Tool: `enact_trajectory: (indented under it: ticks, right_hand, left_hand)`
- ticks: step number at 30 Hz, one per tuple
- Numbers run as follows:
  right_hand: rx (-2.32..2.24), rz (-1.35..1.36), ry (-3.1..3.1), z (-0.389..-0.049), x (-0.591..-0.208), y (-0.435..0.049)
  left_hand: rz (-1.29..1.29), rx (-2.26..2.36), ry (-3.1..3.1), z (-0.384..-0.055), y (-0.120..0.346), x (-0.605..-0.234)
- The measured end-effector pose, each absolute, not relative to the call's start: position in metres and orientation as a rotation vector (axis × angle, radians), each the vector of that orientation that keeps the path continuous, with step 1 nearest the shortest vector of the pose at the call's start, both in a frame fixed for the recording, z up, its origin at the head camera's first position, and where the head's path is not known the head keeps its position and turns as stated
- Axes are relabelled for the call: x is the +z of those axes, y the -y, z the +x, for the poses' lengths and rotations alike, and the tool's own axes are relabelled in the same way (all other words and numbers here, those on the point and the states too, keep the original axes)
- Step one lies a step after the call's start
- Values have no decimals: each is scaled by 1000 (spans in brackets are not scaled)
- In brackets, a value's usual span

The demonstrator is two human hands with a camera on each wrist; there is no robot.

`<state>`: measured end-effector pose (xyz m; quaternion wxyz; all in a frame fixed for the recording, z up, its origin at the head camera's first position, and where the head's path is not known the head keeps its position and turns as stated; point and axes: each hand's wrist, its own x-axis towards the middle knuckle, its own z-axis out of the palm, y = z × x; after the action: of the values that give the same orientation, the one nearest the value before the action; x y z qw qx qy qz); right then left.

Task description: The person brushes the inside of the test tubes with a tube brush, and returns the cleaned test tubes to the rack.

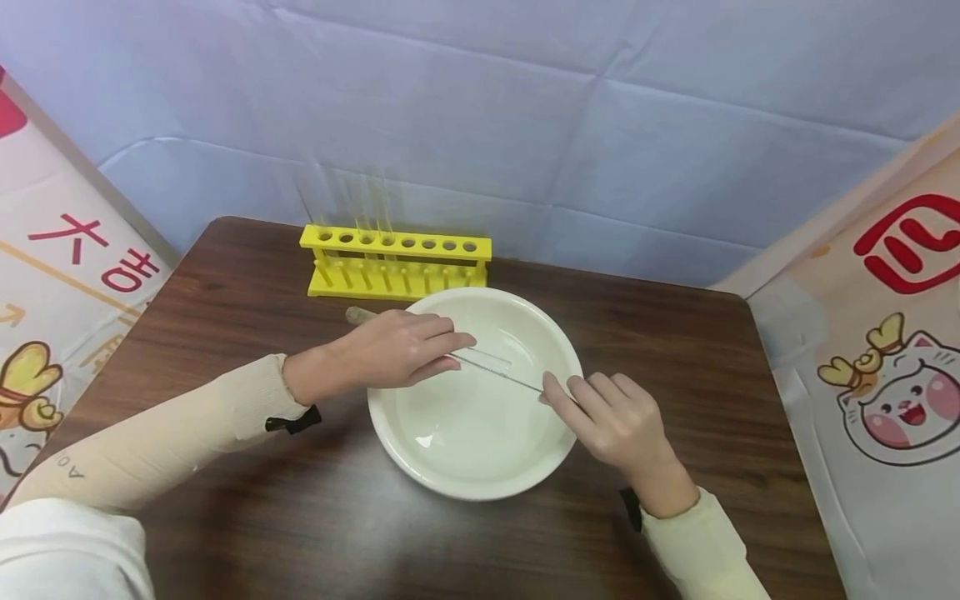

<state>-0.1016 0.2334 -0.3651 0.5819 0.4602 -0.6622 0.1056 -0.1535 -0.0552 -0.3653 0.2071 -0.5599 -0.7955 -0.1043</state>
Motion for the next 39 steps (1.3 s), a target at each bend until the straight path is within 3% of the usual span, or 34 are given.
enact_trajectory:
  ticks: [24,39]
  right_hand:
    - [886,1064,1931,-95,-388,-241]
    - [1466,700,2362,-75,-386,-248]
  left_hand:
    - [-1551,-242,2170,-157,55,-363]
    - [-1548,-241,2159,-160,58,-362]
